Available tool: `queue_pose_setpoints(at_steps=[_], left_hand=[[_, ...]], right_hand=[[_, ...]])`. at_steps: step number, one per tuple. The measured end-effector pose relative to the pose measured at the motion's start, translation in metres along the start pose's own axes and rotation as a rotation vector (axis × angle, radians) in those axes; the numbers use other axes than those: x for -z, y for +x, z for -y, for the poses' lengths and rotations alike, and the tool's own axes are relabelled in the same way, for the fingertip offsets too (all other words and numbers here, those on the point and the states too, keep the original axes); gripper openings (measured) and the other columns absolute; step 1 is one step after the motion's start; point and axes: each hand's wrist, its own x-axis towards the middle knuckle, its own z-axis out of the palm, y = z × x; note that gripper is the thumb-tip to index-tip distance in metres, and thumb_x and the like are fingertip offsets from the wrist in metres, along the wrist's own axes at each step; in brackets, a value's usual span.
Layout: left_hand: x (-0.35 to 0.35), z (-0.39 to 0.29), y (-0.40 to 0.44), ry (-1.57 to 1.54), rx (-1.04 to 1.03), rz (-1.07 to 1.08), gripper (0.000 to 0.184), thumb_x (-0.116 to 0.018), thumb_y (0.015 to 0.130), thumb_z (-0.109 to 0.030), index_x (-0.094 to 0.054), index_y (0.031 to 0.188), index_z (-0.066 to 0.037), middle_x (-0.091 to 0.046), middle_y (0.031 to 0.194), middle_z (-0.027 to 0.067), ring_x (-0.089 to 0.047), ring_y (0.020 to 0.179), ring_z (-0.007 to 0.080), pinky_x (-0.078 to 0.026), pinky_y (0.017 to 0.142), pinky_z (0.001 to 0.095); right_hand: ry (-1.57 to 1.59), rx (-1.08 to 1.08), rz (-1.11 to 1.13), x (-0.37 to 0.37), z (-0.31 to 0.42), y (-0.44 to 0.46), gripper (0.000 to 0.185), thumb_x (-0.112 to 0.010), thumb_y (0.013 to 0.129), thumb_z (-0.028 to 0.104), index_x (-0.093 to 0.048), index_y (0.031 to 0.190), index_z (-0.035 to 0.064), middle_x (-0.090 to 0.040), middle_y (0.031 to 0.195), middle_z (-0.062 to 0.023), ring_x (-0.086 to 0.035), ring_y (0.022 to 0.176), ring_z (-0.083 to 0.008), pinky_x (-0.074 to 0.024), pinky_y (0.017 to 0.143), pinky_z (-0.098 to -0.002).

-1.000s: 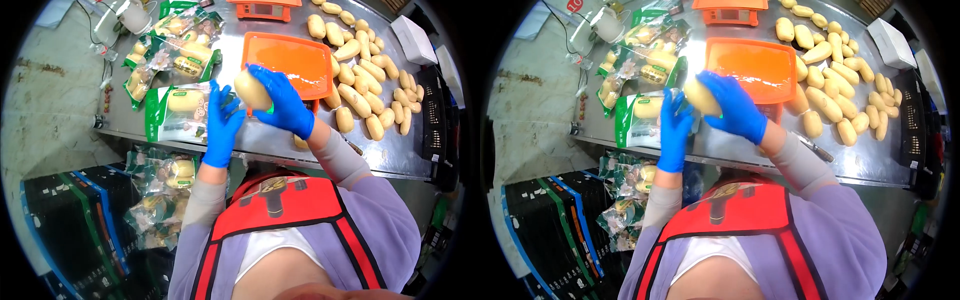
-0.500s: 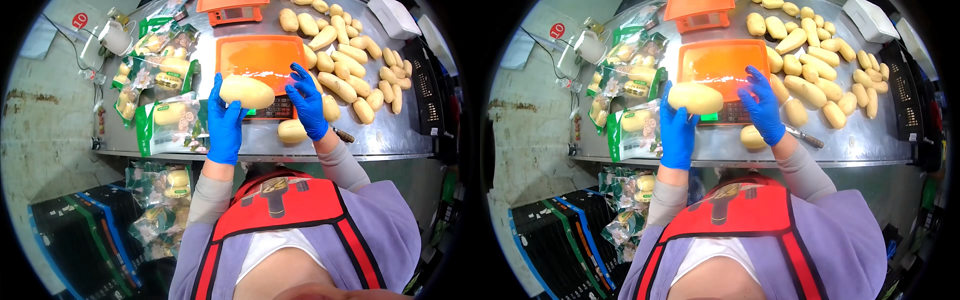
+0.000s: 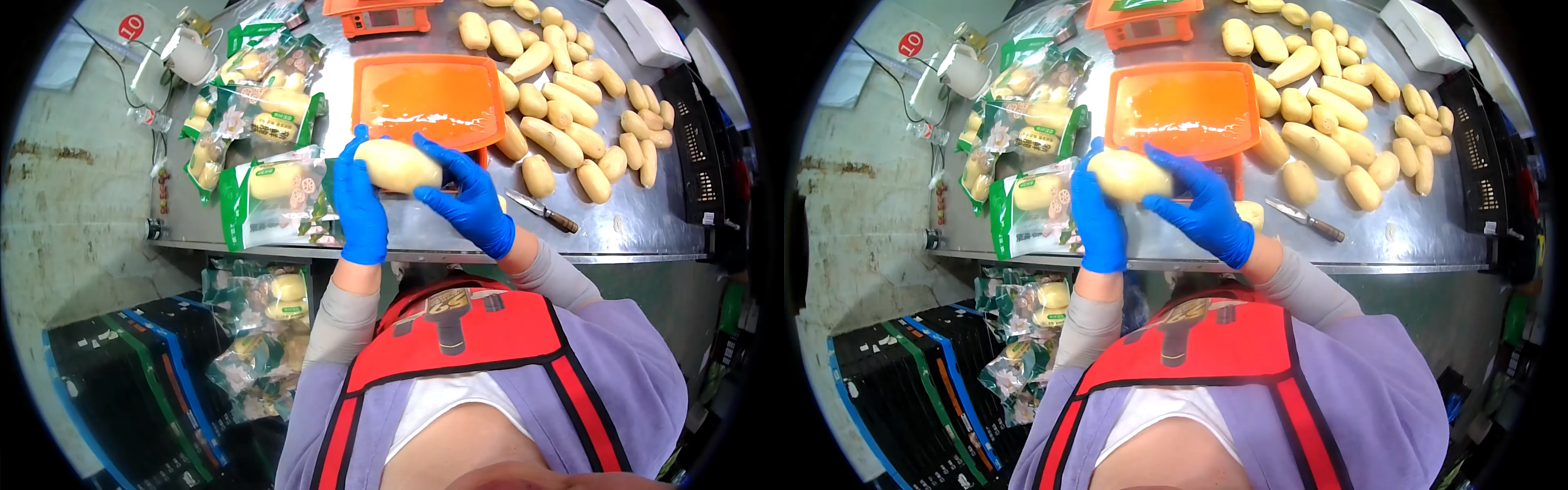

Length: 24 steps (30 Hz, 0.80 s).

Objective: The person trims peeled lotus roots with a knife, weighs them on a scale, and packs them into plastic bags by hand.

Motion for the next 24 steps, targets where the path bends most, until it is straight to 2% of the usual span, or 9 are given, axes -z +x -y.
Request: queue_pose_setpoints(at_steps=[2, 8, 10, 11, 15, 18, 19, 22, 24], left_hand=[[0.005, -0.001, 0.002, -0.101, 0.019, -0.028, 0.039, -0.041, 0.094, -0.024, -0.040, 0.127, -0.001, -0.042, 0.135, 0.0146, -0.050, 0.114, 0.0270, -0.043, 0.094, 0.0385], [0.022, -0.002, 0.013, -0.005, 0.163, -0.022, 0.043, -0.036, 0.097, -0.038, -0.049, 0.118, -0.003, -0.054, 0.121, 0.0134, -0.057, 0.105, 0.0234, -0.048, 0.088, 0.0362], [0.017, -0.018, 0.015, -0.130, 0.607, -0.192, 0.046, -0.038, 0.095, -0.041, -0.049, 0.118, -0.003, -0.055, 0.117, 0.0132, -0.057, 0.103, 0.0222, -0.049, 0.085, 0.0343], [0.022, -0.014, 0.015, -0.252, 0.665, -0.046, 0.050, -0.041, 0.094, -0.043, -0.047, 0.122, -0.002, -0.055, 0.114, 0.0137, -0.056, 0.104, 0.0212, -0.049, 0.085, 0.0330], [0.023, -0.009, 0.011, -0.418, 0.623, 0.058, 0.055, -0.044, 0.093, -0.043, -0.041, 0.128, 0.000, -0.054, 0.116, 0.0148, -0.055, 0.106, 0.0221, -0.048, 0.089, 0.0350], [0.025, -0.013, 0.012, -0.466, 0.479, 0.200, 0.063, -0.045, 0.092, -0.044, -0.033, 0.133, 0.003, -0.051, 0.121, 0.0179, -0.054, 0.108, 0.0278, -0.044, 0.094, 0.0391], [0.027, -0.013, 0.013, -0.465, 0.476, 0.198, 0.063, -0.045, 0.092, -0.044, -0.033, 0.133, 0.003, -0.051, 0.121, 0.0179, -0.054, 0.108, 0.0278, -0.044, 0.094, 0.0391], [0.031, -0.012, 0.012, -0.623, 0.604, 0.139, 0.065, -0.040, 0.092, -0.049, -0.035, 0.132, 0.002, -0.051, 0.121, 0.0196, -0.054, 0.108, 0.0294, -0.045, 0.093, 0.0397], [0.034, -0.011, 0.014, -0.732, 0.641, 0.284, 0.066, -0.038, 0.092, -0.049, -0.035, 0.131, 0.004, -0.059, 0.103, 0.0216, -0.059, 0.096, 0.0259, -0.048, 0.087, 0.0336]], right_hand=[[-0.013, -0.034, -0.007, -0.007, 0.004, -0.001, 0.062, -0.070, 0.077, 0.008, -0.043, 0.132, 0.0047, -0.051, 0.126, -0.0070, -0.050, 0.106, -0.0120, -0.0421, 0.090, -0.0267], [-0.252, 0.267, -0.041, -0.003, -0.003, 0.009, 0.057, -0.073, 0.072, 0.008, -0.052, 0.125, 0.0084, -0.054, 0.122, -0.0110, -0.055, 0.101, -0.0232, -0.0442, 0.083, -0.0290], [-0.609, 0.393, -0.069, 0.003, 0.000, 0.012, 0.054, -0.072, 0.069, 0.007, -0.056, 0.120, 0.0135, -0.053, 0.122, -0.0114, -0.055, 0.102, -0.0313, -0.0448, 0.086, -0.0368], [-0.664, 0.431, -0.045, 0.003, 0.000, 0.014, 0.053, -0.071, 0.066, 0.006, -0.060, 0.116, 0.0175, -0.052, 0.124, -0.0099, -0.054, 0.102, -0.0324, -0.0440, 0.087, -0.0378], [-0.384, 0.486, 0.142, 0.005, 0.015, 0.019, 0.036, -0.070, 0.071, 0.007, -0.064, 0.107, 0.0104, -0.059, 0.114, -0.0092, -0.056, 0.101, -0.0286, -0.0442, 0.088, -0.0386], [0.032, 0.164, 0.034, 0.026, -0.006, 0.014, 0.022, -0.067, 0.076, 0.004, -0.066, 0.098, 0.0042, -0.066, 0.097, -0.0071, -0.060, 0.095, -0.0232, -0.0452, 0.086, -0.0342], [-0.207, 0.193, 0.048, 0.034, -0.016, 0.017, 0.033, -0.067, 0.077, 0.004, -0.061, 0.109, 0.0037, -0.062, 0.110, -0.0096, -0.057, 0.104, -0.0219, -0.0437, 0.088, -0.0328], [-0.001, 0.143, -0.058, 0.013, -0.013, 0.023, 0.049, -0.069, 0.077, 0.006, -0.051, 0.123, 0.0045, -0.055, 0.121, -0.0114, -0.052, 0.111, -0.0224, -0.0412, 0.093, -0.0335], [-0.056, 0.205, 0.020, 0.009, -0.010, 0.030, 0.055, -0.070, 0.075, 0.009, -0.048, 0.126, 0.0045, -0.053, 0.123, -0.0116, -0.051, 0.112, -0.0232, -0.0402, 0.094, -0.0340]])
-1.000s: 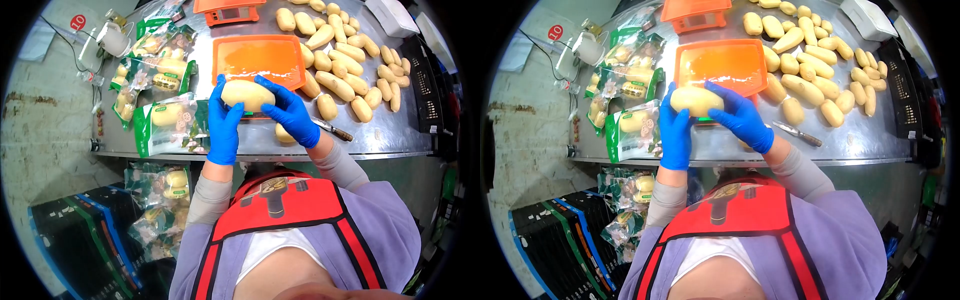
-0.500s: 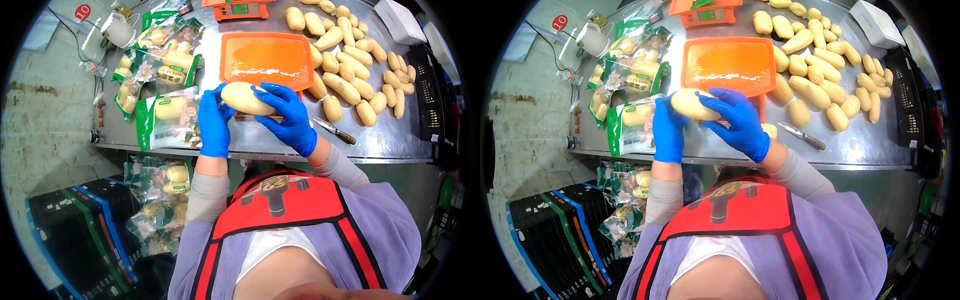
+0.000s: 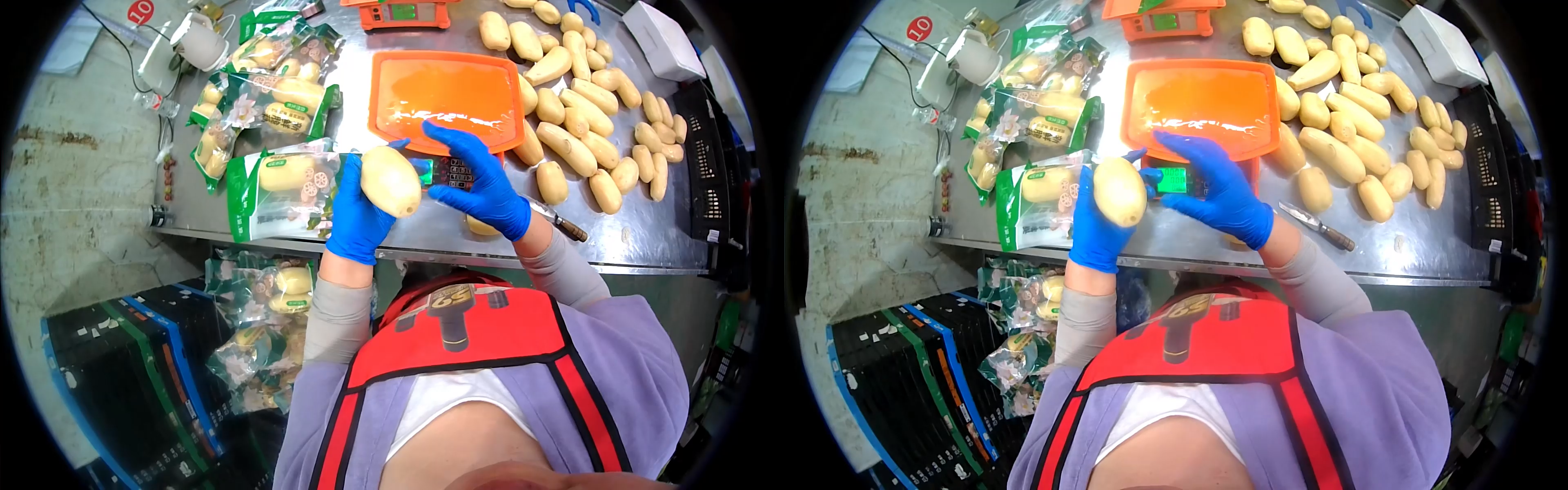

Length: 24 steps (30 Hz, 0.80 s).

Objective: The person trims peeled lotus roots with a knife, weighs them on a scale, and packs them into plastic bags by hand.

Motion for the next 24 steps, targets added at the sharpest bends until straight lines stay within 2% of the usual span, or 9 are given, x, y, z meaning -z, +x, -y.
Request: queue_pose_setpoints(at_steps=[4, 10, 12, 13, 15, 16, 17, 22, 24], left_hand=[[-0.004, 0.006, -0.003, -0.117, 0.031, -0.156, 0.067, -0.032, 0.093, -0.052, -0.041, 0.126, 0.005, -0.061, 0.096, 0.0206, -0.060, 0.090, 0.0250, -0.050, 0.082, 0.0318], [0.026, 0.013, -0.003, 0.042, 0.018, 0.047, 0.049, -0.039, 0.092, -0.043, -0.046, 0.121, -0.004, -0.058, 0.108, 0.0185, -0.058, 0.098, 0.0283, -0.050, 0.083, 0.0391], [0.022, 0.018, -0.005, 1.624, -0.451, -0.062, 0.040, -0.043, 0.092, -0.035, -0.048, 0.121, -0.007, -0.059, 0.106, 0.0143, -0.059, 0.095, 0.0268, -0.052, 0.078, 0.0366], [0.031, 0.024, -0.005, 1.523, -0.481, -0.075, 0.037, -0.043, 0.093, -0.033, -0.048, 0.120, -0.008, -0.060, 0.104, 0.0113, -0.060, 0.094, 0.0249, -0.052, 0.076, 0.0345], [0.042, 0.030, -0.008, 1.107, -0.212, -0.271, 0.035, -0.043, 0.093, -0.034, -0.049, 0.119, -0.010, -0.060, 0.105, 0.0063, -0.060, 0.092, 0.0207, -0.051, 0.074, 0.0310], [0.046, 0.029, -0.009, 0.773, 0.076, -0.434, 0.037, -0.042, 0.094, -0.037, -0.049, 0.118, -0.011, -0.059, 0.108, 0.0044, -0.059, 0.093, 0.0183, -0.050, 0.074, 0.0296], [0.040, 0.028, -0.012, 0.259, -0.050, -0.441, 0.040, -0.040, 0.094, -0.042, -0.049, 0.119, -0.013, -0.057, 0.112, 0.0051, -0.058, 0.096, 0.0149, -0.050, 0.074, 0.0272], [0.030, 0.013, -0.020, 0.311, -0.165, -0.459, 0.044, -0.042, 0.093, -0.044, -0.048, 0.122, -0.012, -0.054, 0.118, 0.0076, -0.057, 0.103, 0.0180, -0.050, 0.080, 0.0301], [0.027, 0.011, -0.022, 0.453, -0.191, -0.482, 0.044, -0.045, 0.092, -0.041, -0.049, 0.122, -0.009, -0.054, 0.119, 0.0090, -0.057, 0.105, 0.0197, -0.049, 0.084, 0.0324]], right_hand=[[-0.005, 0.049, 0.195, -0.009, 0.004, 0.009, 0.070, -0.075, 0.070, 0.016, -0.043, 0.131, 0.0053, -0.050, 0.126, -0.0110, -0.050, 0.111, -0.0250, -0.0384, 0.096, -0.0360], [-0.084, 0.132, 0.205, -0.025, -0.005, 0.022, 0.069, -0.077, 0.069, 0.023, -0.046, 0.129, 0.0069, -0.053, 0.120, -0.0097, -0.053, 0.105, -0.0243, -0.0408, 0.093, -0.0367], [-0.015, 0.076, 0.370, -0.026, -0.007, 0.027, 0.065, -0.077, 0.070, 0.020, -0.047, 0.125, 0.0056, -0.050, 0.127, -0.0116, -0.049, 0.116, -0.0266, -0.0376, 0.098, -0.0382], [-0.013, 0.075, 0.373, -0.028, -0.002, 0.027, 0.065, -0.077, 0.070, 0.020, -0.047, 0.125, 0.0056, -0.050, 0.127, -0.0116, -0.049, 0.116, -0.0266, -0.0376, 0.098, -0.0382], [0.337, -0.650, 0.350, -0.030, 0.009, 0.025, 0.059, -0.077, 0.069, 0.023, -0.052, 0.119, 0.0059, -0.057, 0.117, -0.0119, -0.055, 0.108, -0.0258, -0.0425, 0.093, -0.0366], [0.339, -0.650, 0.352, -0.034, 0.003, 0.024, 0.059, -0.077, 0.069, 0.023, -0.052, 0.119, 0.0059, -0.057, 0.117, -0.0119, -0.055, 0.108, -0.0258, -0.0425, 0.093, -0.0366], [0.076, -0.416, 0.285, -0.039, -0.008, 0.019, 0.056, -0.077, 0.070, 0.023, -0.053, 0.117, 0.0056, -0.059, 0.112, -0.0110, -0.056, 0.104, -0.0234, -0.0440, 0.091, -0.0351], [-0.328, -0.107, 0.124, -0.050, -0.018, 0.007, 0.043, -0.069, 0.078, 0.026, -0.057, 0.113, 0.0033, -0.063, 0.102, -0.0102, -0.060, 0.095, -0.0198, -0.0451, 0.086, -0.0320], [0.269, -0.385, 0.064, -0.048, -0.024, 0.006, 0.035, -0.057, 0.087, 0.023, -0.057, 0.116, 0.0029, -0.063, 0.106, -0.0093, -0.059, 0.097, -0.0170, -0.0449, 0.086, -0.0308]])
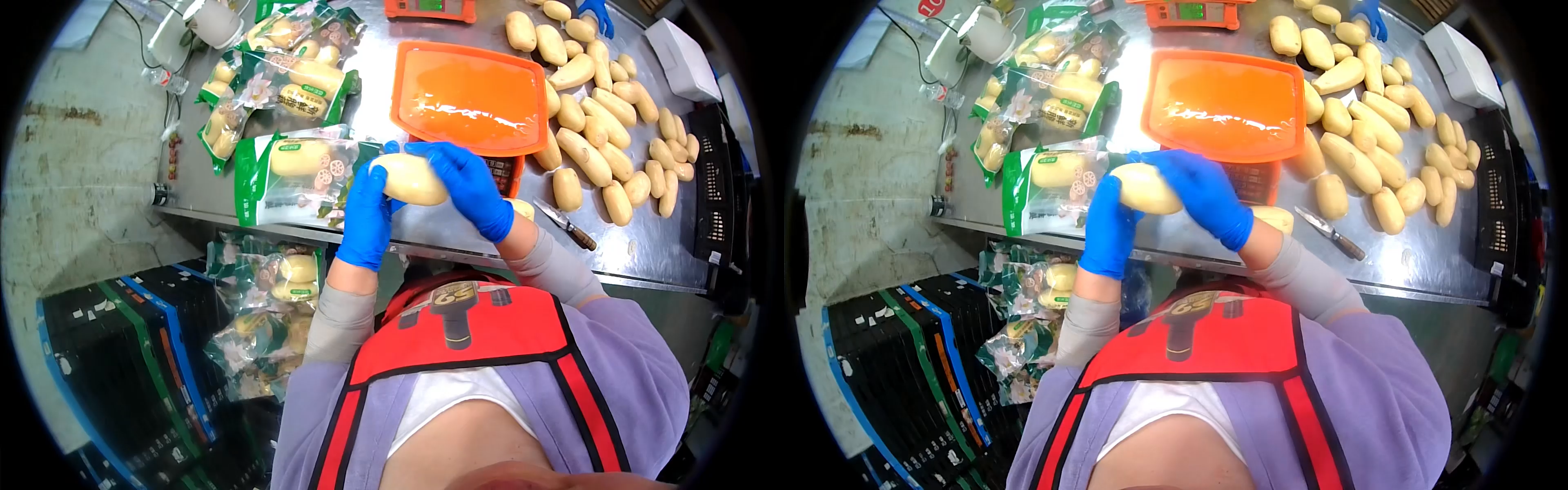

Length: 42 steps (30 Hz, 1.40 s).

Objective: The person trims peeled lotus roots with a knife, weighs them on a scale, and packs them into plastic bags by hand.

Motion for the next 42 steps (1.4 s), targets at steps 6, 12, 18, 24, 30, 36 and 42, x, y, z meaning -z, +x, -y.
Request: queue_pose_setpoints(at_steps=[6, 12, 18, 24, 30, 36, 42], left_hand=[[-0.003, -0.010, 0.002, -0.108, 0.056, -0.094, 0.043, -0.049, 0.090, -0.038, -0.054, 0.116, -0.004, -0.060, 0.110, 0.0092, -0.059, 0.100, 0.0205, -0.049, 0.083, 0.0333], [0.005, -0.003, 0.006, -0.031, 0.070, -0.121, 0.042, -0.049, 0.089, -0.040, -0.054, 0.115, -0.007, -0.060, 0.106, 0.0074, -0.059, 0.094, 0.0169, -0.049, 0.077, 0.0303], [0.038, -0.011, -0.010, 0.230, -0.146, -0.278, 0.026, -0.056, 0.089, -0.029, -0.056, 0.104, -0.007, -0.061, 0.095, 0.0045, -0.055, 0.072, 0.0093, -0.046, 0.060, 0.0207], [0.112, 0.005, -0.006, 0.152, 0.147, -0.489, 0.036, -0.053, 0.088, -0.044, -0.055, 0.090, -0.007, -0.059, 0.070, 0.0048, -0.050, 0.051, 0.0103, -0.036, 0.046, 0.0209], [0.091, 0.028, 0.011, 0.142, 0.295, -0.374, 0.039, -0.054, 0.086, -0.046, -0.058, 0.087, -0.007, -0.059, 0.067, 0.0041, -0.051, 0.049, 0.0097, -0.035, 0.044, 0.0208], [0.109, 0.031, 0.020, 0.257, 0.171, -0.461, 0.029, -0.053, 0.087, -0.033, -0.055, 0.079, -0.005, -0.060, 0.064, 0.0057, -0.051, 0.048, 0.0096, -0.037, 0.043, 0.0231], [0.115, 0.015, 0.007, -0.206, 0.167, -0.318, 0.024, -0.051, 0.089, -0.030, -0.053, 0.085, -0.007, -0.052, 0.056, 0.0042, -0.048, 0.046, 0.0127, -0.039, 0.042, 0.0258]], right_hand=[[0.134, -0.234, -0.008, 0.020, -0.007, -0.007, 0.041, -0.037, 0.098, 0.031, -0.057, 0.115, -0.0001, -0.062, 0.103, -0.0078, -0.061, 0.086, -0.0137, -0.0478, 0.077, -0.0262], [0.261, -0.408, 0.150, 0.014, 0.008, -0.011, 0.049, -0.049, 0.091, 0.038, -0.049, 0.124, 0.0022, -0.062, 0.098, -0.0077, -0.060, 0.078, -0.0132, -0.0454, 0.065, -0.0215], [0.164, -0.472, 0.202, 0.007, -0.025, -0.010, 0.057, -0.060, 0.085, 0.030, -0.042, 0.131, 0.0018, -0.058, 0.107, -0.0087, -0.058, 0.087, -0.0138, -0.0474, 0.071, -0.0237], [-0.246, -0.235, 0.113, -0.021, -0.075, 0.003, 0.059, -0.062, 0.085, 0.027, -0.039, 0.133, 0.0004, -0.057, 0.114, -0.0134, -0.056, 0.095, -0.0191, -0.0444, 0.086, -0.0310], [-0.175, -0.158, 0.267, -0.003, -0.084, 0.019, 0.057, -0.060, 0.086, 0.026, -0.039, 0.134, 0.0026, -0.058, 0.110, -0.0111, -0.056, 0.095, -0.0180, -0.0452, 0.084, -0.0310], [0.011, -0.459, 0.085, 0.001, -0.076, -0.004, 0.058, -0.061, 0.087, 0.018, -0.035, 0.137, 0.0043, -0.054, 0.115, -0.0063, -0.056, 0.091, -0.0123, -0.0469, 0.076, -0.0251], [-0.178, -0.113, 0.195, -0.018, -0.096, 0.017, 0.058, -0.062, 0.085, 0.022, -0.038, 0.135, 0.0041, -0.059, 0.112, -0.0149, -0.057, 0.095, -0.0178, -0.0454, 0.082, -0.0321]])
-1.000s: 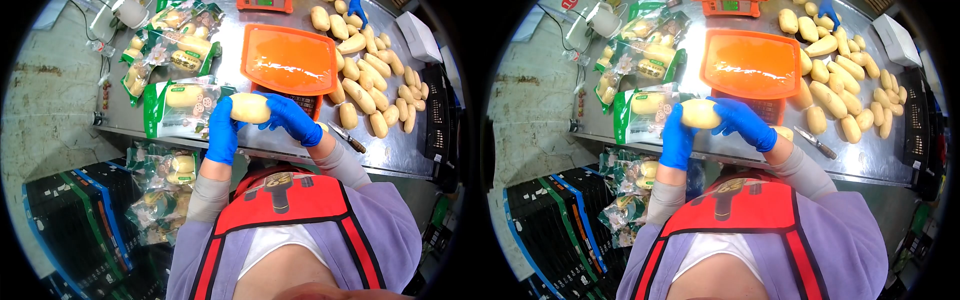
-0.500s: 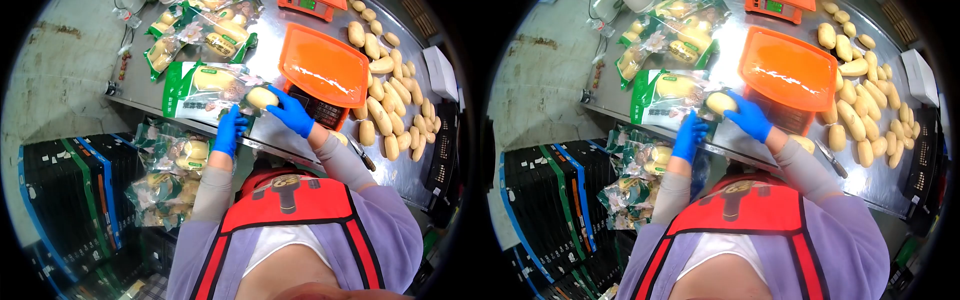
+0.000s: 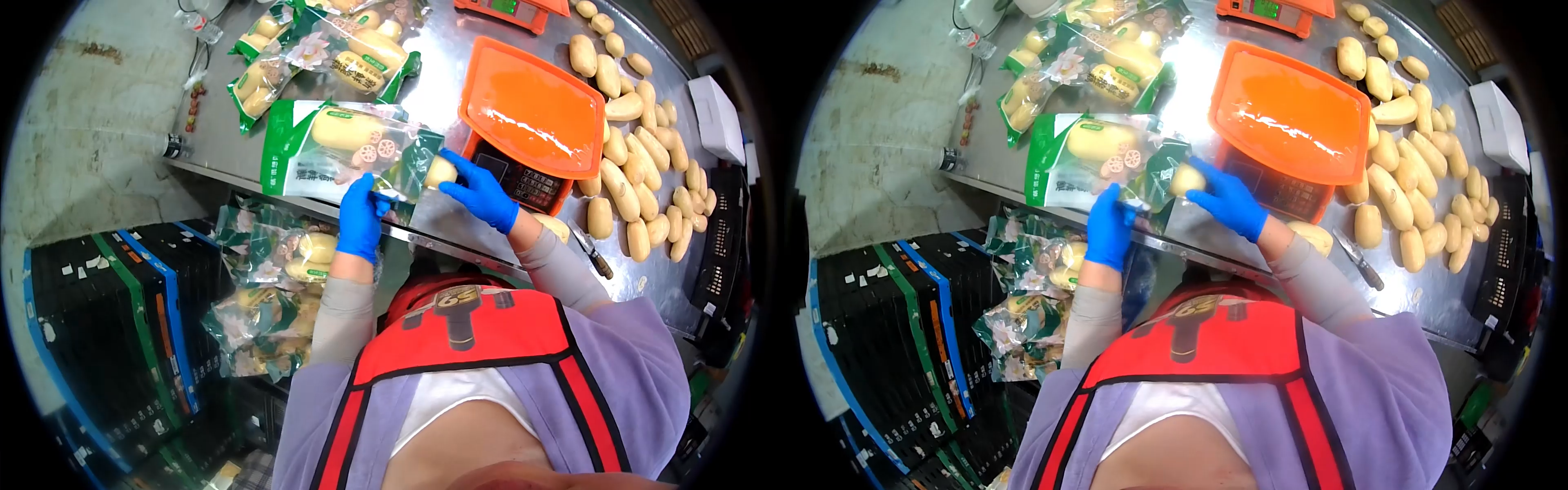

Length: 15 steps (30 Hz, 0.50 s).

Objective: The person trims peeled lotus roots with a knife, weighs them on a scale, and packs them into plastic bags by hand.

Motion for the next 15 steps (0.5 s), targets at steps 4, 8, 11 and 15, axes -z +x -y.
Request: queue_pose_setpoints(at_steps=[4, 8, 11, 15], left_hand=[[0.006, -0.004, 0.000, -0.035, -0.033, -0.006, 0.025, -0.052, 0.089, -0.032, -0.054, 0.086, -0.007, -0.049, 0.054, 0.0032, -0.047, 0.046, 0.0142, -0.043, 0.042, 0.0308], [-0.001, -0.018, -0.010, 0.456, -0.015, 0.098, 0.029, -0.052, 0.089, -0.029, -0.056, 0.094, -0.001, -0.061, 0.071, 0.0120, -0.058, 0.059, 0.0172, -0.045, 0.054, 0.0259], [-0.013, -0.019, -0.027, 0.468, -0.032, 0.077, 0.022, -0.057, 0.086, -0.024, -0.057, 0.082, -0.002, -0.062, 0.065, 0.0079, -0.057, 0.057, 0.0118, -0.041, 0.051, 0.0221], [-0.009, -0.016, -0.031, 0.410, -0.052, 0.031, 0.016, -0.056, 0.085, -0.018, -0.057, 0.081, -0.003, -0.062, 0.066, 0.0079, -0.056, 0.057, 0.0114, -0.040, 0.051, 0.0214]], right_hand=[[-0.425, 0.027, 0.315, 0.000, 0.019, 0.005, 0.057, -0.063, 0.084, 0.023, -0.040, 0.130, -0.0025, -0.060, 0.101, -0.0140, -0.057, 0.089, -0.0145, -0.0466, 0.078, -0.0294], [-0.089, -0.192, 0.211, -0.024, 0.022, 0.011, 0.046, -0.058, 0.086, 0.019, -0.046, 0.124, -0.0027, -0.060, 0.098, -0.0097, -0.055, 0.085, -0.0127, -0.0463, 0.075, -0.0306], [0.249, -0.212, 0.209, -0.048, 0.015, 0.021, 0.036, -0.055, 0.087, 0.015, -0.051, 0.118, -0.0025, -0.059, 0.099, -0.0067, -0.054, 0.086, -0.0120, -0.0453, 0.077, -0.0296], [0.283, -0.067, 0.237, -0.073, -0.005, 0.036, 0.027, -0.048, 0.082, 0.003, -0.056, 0.107, -0.0038, -0.059, 0.096, -0.0055, -0.053, 0.087, -0.0128, -0.0445, 0.079, -0.0290]])
